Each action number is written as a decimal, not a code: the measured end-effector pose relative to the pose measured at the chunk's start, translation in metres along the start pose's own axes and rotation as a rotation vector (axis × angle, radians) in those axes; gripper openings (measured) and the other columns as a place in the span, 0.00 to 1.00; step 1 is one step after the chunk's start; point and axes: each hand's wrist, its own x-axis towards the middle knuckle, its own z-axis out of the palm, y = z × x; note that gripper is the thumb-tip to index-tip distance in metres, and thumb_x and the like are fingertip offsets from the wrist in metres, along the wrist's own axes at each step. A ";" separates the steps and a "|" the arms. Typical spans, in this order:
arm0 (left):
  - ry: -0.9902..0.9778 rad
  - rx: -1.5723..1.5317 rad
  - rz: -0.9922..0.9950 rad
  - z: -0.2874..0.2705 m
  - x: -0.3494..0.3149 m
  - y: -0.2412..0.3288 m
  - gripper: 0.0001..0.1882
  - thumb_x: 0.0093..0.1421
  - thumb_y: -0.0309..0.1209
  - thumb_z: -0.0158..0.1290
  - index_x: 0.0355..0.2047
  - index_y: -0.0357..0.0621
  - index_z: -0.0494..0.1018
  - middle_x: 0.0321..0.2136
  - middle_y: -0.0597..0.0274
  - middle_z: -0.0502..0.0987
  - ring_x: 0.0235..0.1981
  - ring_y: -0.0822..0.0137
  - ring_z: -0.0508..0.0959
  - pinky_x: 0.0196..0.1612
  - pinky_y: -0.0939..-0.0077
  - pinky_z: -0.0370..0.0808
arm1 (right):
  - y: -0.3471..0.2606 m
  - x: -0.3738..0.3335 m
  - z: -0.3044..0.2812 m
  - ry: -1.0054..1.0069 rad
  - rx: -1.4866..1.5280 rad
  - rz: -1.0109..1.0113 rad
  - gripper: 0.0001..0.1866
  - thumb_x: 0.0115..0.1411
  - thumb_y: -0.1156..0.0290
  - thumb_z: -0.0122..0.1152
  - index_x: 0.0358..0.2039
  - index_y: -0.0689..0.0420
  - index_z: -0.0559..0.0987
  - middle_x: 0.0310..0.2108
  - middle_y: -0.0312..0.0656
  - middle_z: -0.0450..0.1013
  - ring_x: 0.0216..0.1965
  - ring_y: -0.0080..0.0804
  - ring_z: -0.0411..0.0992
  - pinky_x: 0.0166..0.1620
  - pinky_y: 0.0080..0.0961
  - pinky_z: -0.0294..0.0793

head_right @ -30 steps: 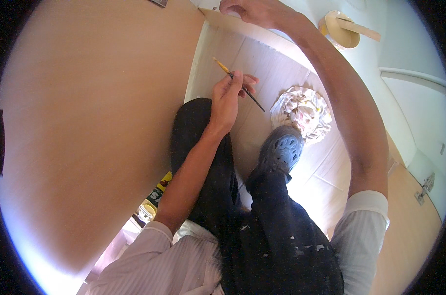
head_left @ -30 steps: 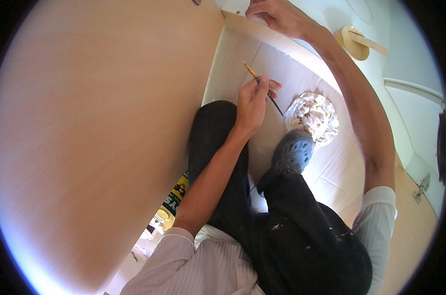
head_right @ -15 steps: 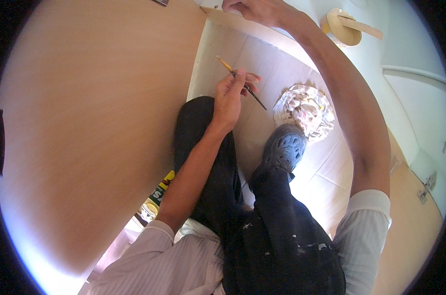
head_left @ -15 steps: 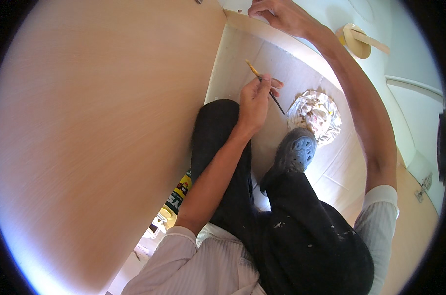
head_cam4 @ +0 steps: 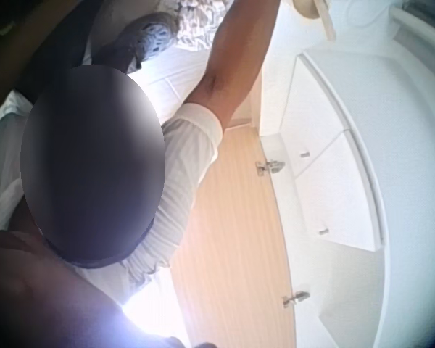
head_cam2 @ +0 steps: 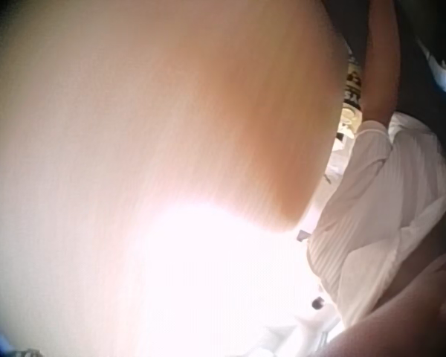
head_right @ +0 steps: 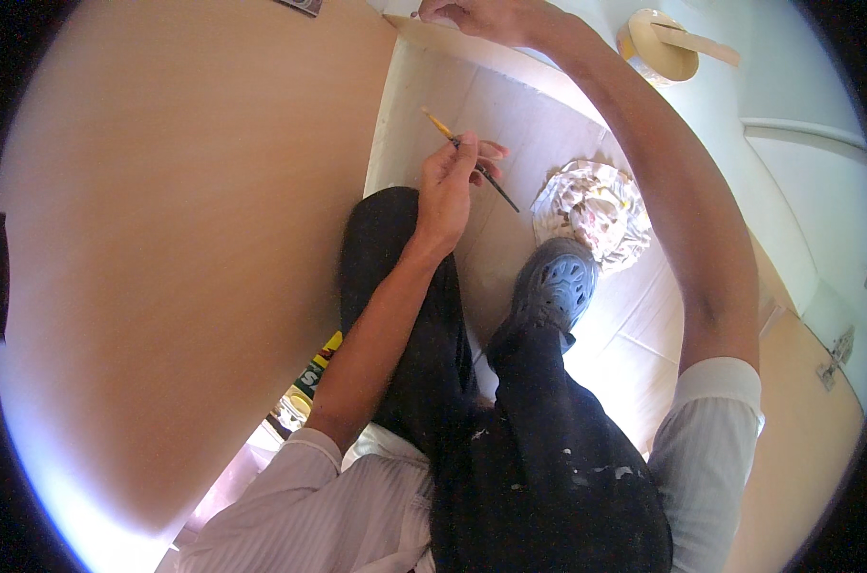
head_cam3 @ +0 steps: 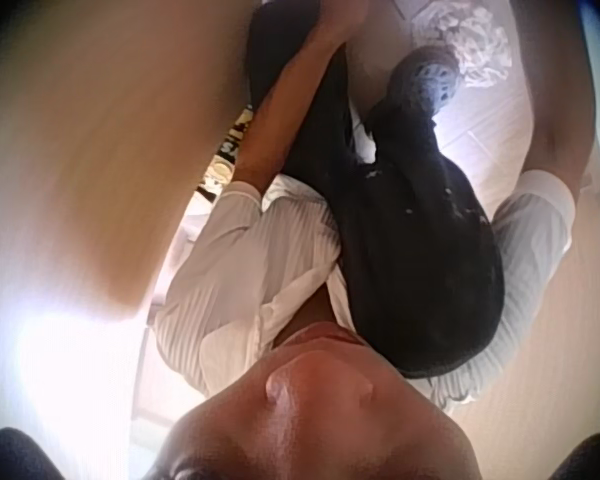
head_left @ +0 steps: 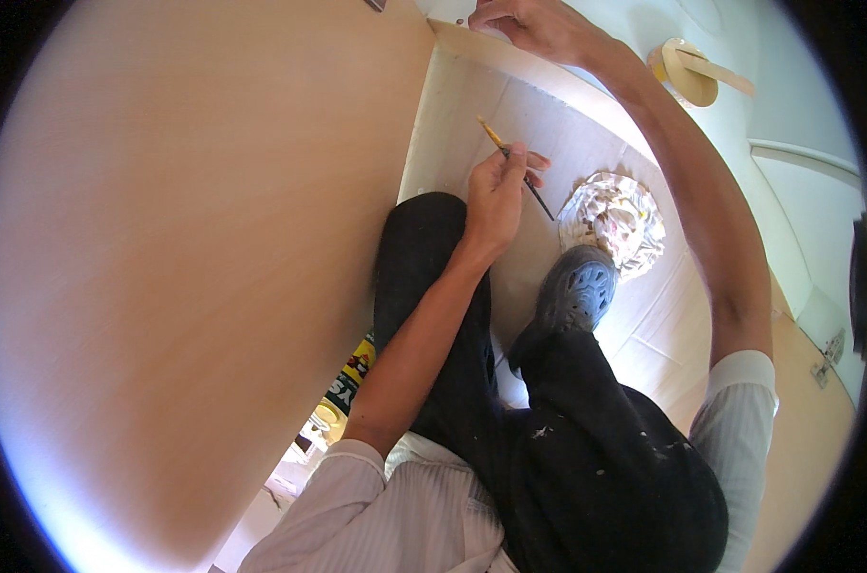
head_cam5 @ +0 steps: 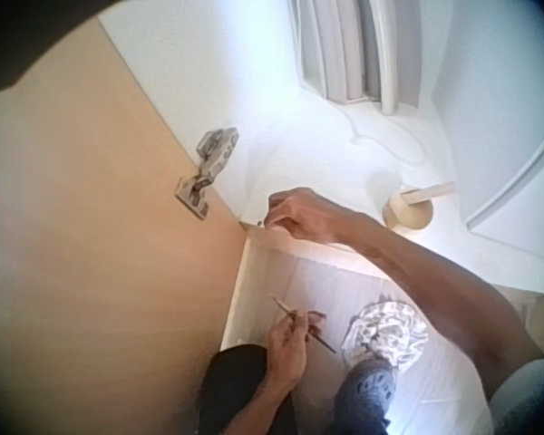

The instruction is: The person sits inside a cabinet and uses a small brush to apply paint to the interior edges and corners. They repeatedly dip the brush into a paint can and carefully coat the trim.

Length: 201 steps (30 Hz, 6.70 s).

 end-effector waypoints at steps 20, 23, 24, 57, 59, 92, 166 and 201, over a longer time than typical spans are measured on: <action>0.015 -0.009 0.011 0.001 0.002 0.001 0.22 0.75 0.40 0.42 0.33 0.36 0.77 0.35 0.57 0.81 0.30 0.72 0.76 0.37 0.76 0.71 | -0.008 -0.010 -0.006 -0.012 0.003 0.002 0.12 0.47 0.85 0.57 0.34 0.64 0.81 0.34 0.51 0.75 0.37 0.51 0.76 0.39 0.40 0.74; 0.011 0.029 0.046 -0.003 0.002 -0.003 0.23 0.75 0.44 0.40 0.33 0.42 0.78 0.37 0.61 0.82 0.30 0.74 0.76 0.36 0.78 0.67 | -0.013 -0.013 -0.008 -0.026 0.006 0.011 0.12 0.48 0.85 0.57 0.34 0.64 0.81 0.34 0.51 0.75 0.36 0.51 0.76 0.39 0.40 0.74; 0.016 0.032 0.047 -0.003 0.001 -0.004 0.23 0.75 0.44 0.40 0.33 0.42 0.78 0.37 0.61 0.82 0.30 0.74 0.76 0.36 0.78 0.67 | -0.014 -0.011 -0.007 -0.028 0.009 0.014 0.12 0.48 0.85 0.57 0.34 0.64 0.81 0.34 0.51 0.75 0.36 0.51 0.76 0.39 0.40 0.74; 0.018 0.036 0.031 -0.004 0.005 -0.005 0.23 0.75 0.44 0.41 0.34 0.41 0.79 0.36 0.61 0.83 0.30 0.74 0.76 0.36 0.78 0.67 | -0.036 -0.028 -0.010 0.404 0.329 0.363 0.07 0.52 0.81 0.59 0.32 0.62 0.81 0.33 0.52 0.76 0.35 0.49 0.77 0.37 0.38 0.76; 0.037 0.028 0.033 -0.004 0.004 -0.006 0.23 0.75 0.44 0.41 0.34 0.41 0.78 0.35 0.61 0.82 0.30 0.74 0.76 0.36 0.77 0.67 | -0.053 -0.052 -0.003 0.476 0.177 0.395 0.04 0.58 0.80 0.62 0.35 0.61 0.80 0.34 0.43 0.74 0.38 0.35 0.74 0.43 0.31 0.74; 0.109 -0.031 0.028 0.006 0.011 -0.001 0.21 0.75 0.40 0.41 0.32 0.37 0.73 0.21 0.72 0.65 0.24 0.78 0.65 0.30 0.80 0.65 | -0.009 -0.039 -0.044 -0.244 -0.099 0.201 0.05 0.50 0.76 0.61 0.27 0.61 0.83 0.26 0.52 0.78 0.29 0.48 0.78 0.33 0.36 0.76; 0.089 0.043 0.042 -0.003 0.013 -0.009 0.21 0.75 0.42 0.42 0.33 0.39 0.77 0.20 0.73 0.68 0.23 0.79 0.67 0.28 0.81 0.64 | -0.034 -0.023 -0.043 -0.393 -0.328 0.070 0.03 0.48 0.79 0.60 0.22 0.65 0.80 0.24 0.53 0.75 0.28 0.51 0.76 0.32 0.40 0.73; 0.110 0.041 0.055 0.002 0.014 -0.007 0.21 0.74 0.39 0.44 0.30 0.37 0.77 0.19 0.72 0.68 0.20 0.79 0.66 0.25 0.79 0.63 | -0.035 -0.015 -0.045 -0.439 -0.401 -0.010 0.05 0.49 0.76 0.58 0.22 0.65 0.79 0.25 0.55 0.75 0.29 0.53 0.75 0.34 0.42 0.73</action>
